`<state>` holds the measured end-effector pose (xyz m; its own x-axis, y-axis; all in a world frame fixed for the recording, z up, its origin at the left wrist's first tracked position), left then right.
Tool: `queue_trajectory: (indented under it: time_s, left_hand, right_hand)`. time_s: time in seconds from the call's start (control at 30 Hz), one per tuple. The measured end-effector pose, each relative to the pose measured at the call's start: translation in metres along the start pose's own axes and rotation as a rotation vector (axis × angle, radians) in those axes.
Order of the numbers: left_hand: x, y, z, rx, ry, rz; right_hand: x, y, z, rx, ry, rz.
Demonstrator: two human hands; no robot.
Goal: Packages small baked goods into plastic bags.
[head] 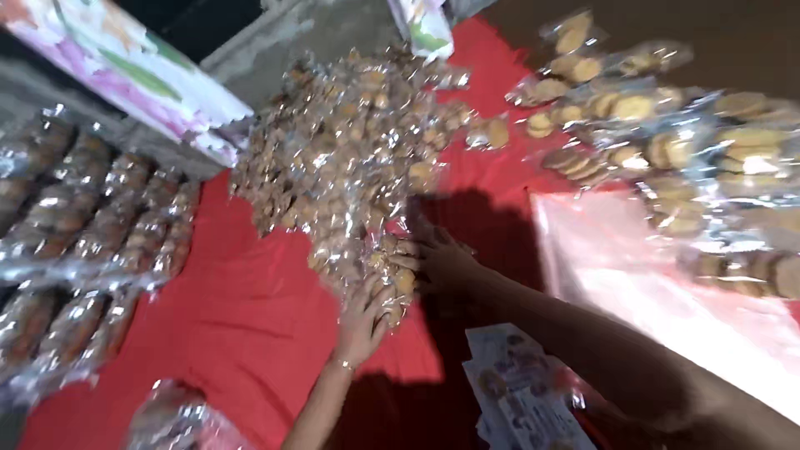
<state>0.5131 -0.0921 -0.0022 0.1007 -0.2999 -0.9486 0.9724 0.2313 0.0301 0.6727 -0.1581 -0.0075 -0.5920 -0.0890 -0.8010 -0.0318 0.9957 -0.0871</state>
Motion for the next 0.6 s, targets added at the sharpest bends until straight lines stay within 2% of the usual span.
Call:
queue_trajectory:
  time_s: [0.07,0.13,0.2,0.23,0.3,0.37,0.4,0.47,0.53,0.6]
  left_hand:
    - [-0.006,-0.06,-0.012,-0.06,-0.004,0.018]
    - [-0.014,-0.111,-0.02,-0.184,-0.131,0.012]
    - [-0.032,-0.151,-0.028,-0.35,-0.314,0.118]
    - [-0.045,-0.169,-0.031,-0.43,-0.355,0.228]
    - [-0.07,-0.193,-0.031,-0.555,-0.253,0.437]
    - [-0.079,-0.192,-0.014,-0.535,-0.096,0.469]
    - [-0.077,-0.181,-0.003,-0.465,-0.031,0.419]
    - [-0.054,-0.151,0.017,-0.358,0.058,0.206]
    - [-0.024,-0.125,0.025,-0.381,0.084,-0.015]
    - [-0.011,-0.112,0.023,-0.49,0.073,-0.105]
  right_hand:
    - [0.021,0.005,-0.037,-0.265,-0.061,0.081]
    - [0.038,0.009,-0.059,-0.516,-0.09,0.199]
    - [0.045,0.021,-0.068,-0.577,-0.057,0.153]
    - [0.043,0.028,-0.073,-0.527,-0.023,0.094]
    - [0.037,0.045,-0.089,-0.323,-0.034,0.045]
    - [0.037,0.058,-0.11,0.029,-0.033,-0.157]
    - [0.04,0.061,-0.121,0.179,-0.008,-0.238]
    - [0.056,0.065,-0.133,0.394,0.1,-0.321]
    - [0.069,0.066,-0.137,0.489,0.131,-0.347]
    - [0.076,0.063,-0.138,0.478,0.078,-0.358]
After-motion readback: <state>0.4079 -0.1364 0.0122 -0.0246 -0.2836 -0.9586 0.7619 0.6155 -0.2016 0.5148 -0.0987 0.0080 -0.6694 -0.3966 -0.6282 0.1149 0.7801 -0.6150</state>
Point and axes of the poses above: each hand's wrist, its own y-axis towards the middle knuckle, its own x-axis out of the palm, z = x × y, the point moved 9 cm from there along y, towards the middle knuckle, and after that the axes turned 6 degrees about -z, right-handed, at the moved point
